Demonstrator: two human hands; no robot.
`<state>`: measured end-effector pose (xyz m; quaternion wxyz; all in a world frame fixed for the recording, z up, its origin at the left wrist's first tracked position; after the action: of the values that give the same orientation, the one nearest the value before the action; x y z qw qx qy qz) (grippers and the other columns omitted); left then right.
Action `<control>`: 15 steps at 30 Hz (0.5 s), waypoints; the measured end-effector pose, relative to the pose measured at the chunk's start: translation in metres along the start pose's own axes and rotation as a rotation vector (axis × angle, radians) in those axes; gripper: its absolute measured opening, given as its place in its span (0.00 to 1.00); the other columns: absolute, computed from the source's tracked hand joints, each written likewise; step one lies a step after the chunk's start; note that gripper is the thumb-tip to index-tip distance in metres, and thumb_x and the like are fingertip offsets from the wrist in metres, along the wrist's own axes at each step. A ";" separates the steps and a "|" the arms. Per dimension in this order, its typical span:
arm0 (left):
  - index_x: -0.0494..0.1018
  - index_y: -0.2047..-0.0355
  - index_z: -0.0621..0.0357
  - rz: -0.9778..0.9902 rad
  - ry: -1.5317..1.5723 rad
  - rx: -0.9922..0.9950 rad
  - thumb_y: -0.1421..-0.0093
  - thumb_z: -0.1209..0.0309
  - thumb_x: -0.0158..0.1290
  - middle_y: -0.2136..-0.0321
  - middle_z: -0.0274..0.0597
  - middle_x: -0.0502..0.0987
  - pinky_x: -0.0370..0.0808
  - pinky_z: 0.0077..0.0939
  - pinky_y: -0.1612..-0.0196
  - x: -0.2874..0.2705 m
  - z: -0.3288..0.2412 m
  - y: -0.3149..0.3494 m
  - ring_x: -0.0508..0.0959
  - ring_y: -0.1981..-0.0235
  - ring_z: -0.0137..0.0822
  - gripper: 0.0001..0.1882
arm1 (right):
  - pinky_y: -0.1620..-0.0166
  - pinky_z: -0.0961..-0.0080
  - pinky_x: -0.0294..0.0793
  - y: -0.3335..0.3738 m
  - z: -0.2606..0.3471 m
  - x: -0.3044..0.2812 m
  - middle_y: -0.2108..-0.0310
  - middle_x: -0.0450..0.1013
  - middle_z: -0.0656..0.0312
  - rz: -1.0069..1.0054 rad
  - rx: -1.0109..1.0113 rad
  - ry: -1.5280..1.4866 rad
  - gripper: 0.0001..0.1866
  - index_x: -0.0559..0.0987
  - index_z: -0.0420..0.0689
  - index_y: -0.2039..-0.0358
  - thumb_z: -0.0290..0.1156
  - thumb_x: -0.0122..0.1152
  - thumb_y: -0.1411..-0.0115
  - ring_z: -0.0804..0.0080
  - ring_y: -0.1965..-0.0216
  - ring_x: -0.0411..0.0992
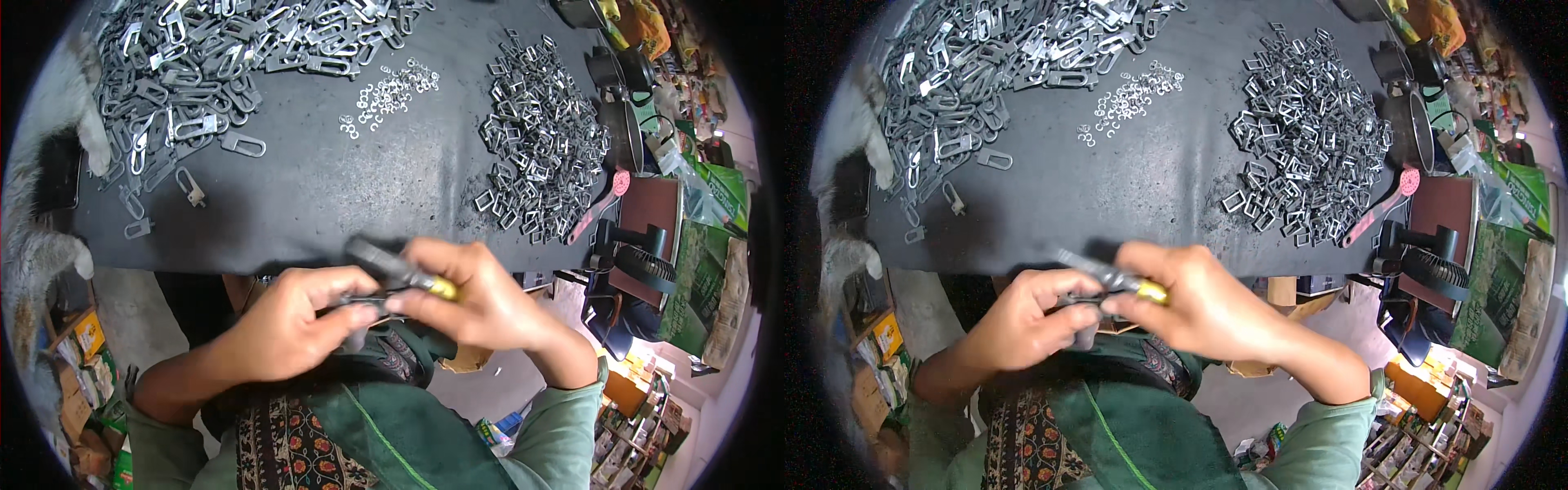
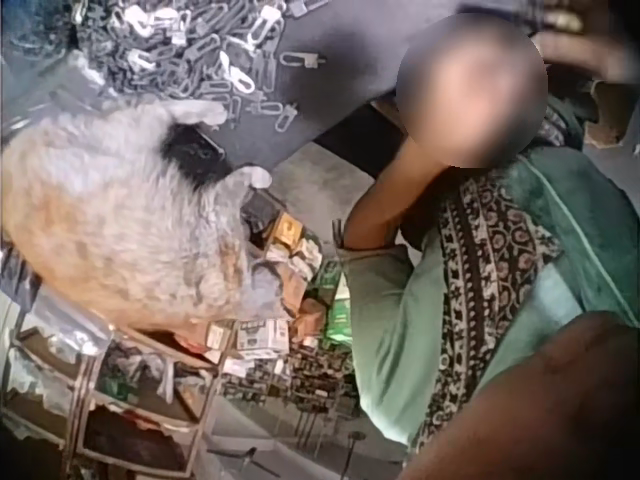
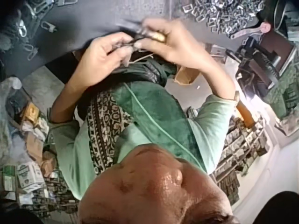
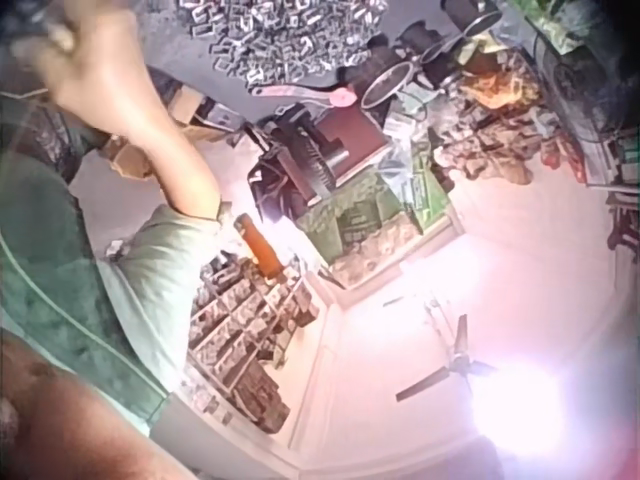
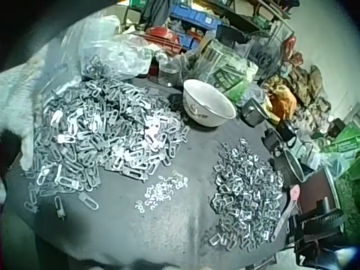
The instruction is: Assembling small metal zipper sliders and pulls using pliers at a manual workstation.
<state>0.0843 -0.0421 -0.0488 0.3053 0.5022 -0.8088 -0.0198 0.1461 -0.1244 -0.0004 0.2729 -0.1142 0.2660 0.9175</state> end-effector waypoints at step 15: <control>0.69 0.51 0.67 -0.071 0.159 -0.142 0.32 0.71 0.46 0.72 0.38 0.77 0.66 0.14 0.77 -0.005 0.015 -0.010 0.68 0.82 0.20 0.13 | 0.62 0.66 0.64 -0.029 0.033 -0.050 0.72 0.65 0.62 -0.417 -0.176 1.200 0.13 0.74 0.47 0.71 0.40 0.67 0.49 0.64 0.65 0.67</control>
<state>0.0865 -0.0469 -0.0672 0.4024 0.5077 -0.7603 -0.0480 0.2016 -0.1081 0.0326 0.2389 -0.6792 0.2682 0.6401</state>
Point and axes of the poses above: each hand's wrist, its own y-axis away from the middle knuckle, its own x-axis out of the palm, z = x × y, the point moved 10 cm from there along -y, towards the middle knuckle
